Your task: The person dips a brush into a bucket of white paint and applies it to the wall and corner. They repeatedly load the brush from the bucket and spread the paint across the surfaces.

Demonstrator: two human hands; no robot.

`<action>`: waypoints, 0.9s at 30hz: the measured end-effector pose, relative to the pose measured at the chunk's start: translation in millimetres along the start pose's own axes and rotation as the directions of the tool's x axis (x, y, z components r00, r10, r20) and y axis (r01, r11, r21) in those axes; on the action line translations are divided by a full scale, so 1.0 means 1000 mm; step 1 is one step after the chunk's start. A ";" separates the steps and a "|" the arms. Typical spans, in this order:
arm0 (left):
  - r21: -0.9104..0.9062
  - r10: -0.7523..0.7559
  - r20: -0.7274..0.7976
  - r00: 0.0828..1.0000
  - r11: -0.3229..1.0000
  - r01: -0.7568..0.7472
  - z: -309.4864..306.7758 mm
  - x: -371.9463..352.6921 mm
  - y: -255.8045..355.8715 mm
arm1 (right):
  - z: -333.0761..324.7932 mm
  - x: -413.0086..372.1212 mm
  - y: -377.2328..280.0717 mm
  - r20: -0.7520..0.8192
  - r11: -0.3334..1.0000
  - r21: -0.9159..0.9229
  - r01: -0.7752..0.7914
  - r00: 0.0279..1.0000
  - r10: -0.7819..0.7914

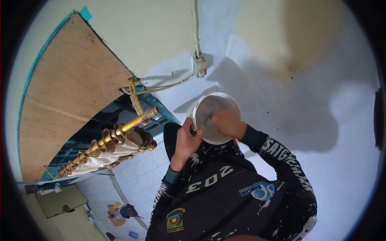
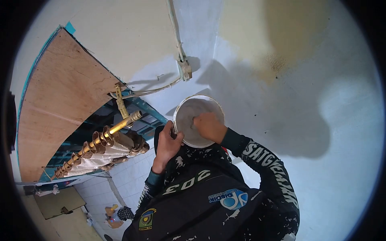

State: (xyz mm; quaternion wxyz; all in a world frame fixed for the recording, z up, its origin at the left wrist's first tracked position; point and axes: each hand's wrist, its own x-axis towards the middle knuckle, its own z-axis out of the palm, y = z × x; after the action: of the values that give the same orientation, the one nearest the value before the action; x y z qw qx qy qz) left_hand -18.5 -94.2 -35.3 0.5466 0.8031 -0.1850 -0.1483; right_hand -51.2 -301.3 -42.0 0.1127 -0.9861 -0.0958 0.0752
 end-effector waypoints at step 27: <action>-0.042 -0.050 0.034 0.998 0.998 0.052 -0.001 0.007 -0.001 | 0.000 0.002 -0.003 0.047 0.982 0.189 0.020 0.998 -0.029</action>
State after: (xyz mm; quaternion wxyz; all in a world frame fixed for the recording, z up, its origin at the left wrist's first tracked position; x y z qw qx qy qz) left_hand -11.6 -96.0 -35.8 0.5567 0.7930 -0.1703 -0.1796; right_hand -50.0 -298.4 -41.5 0.2039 -0.9677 -0.1031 0.1070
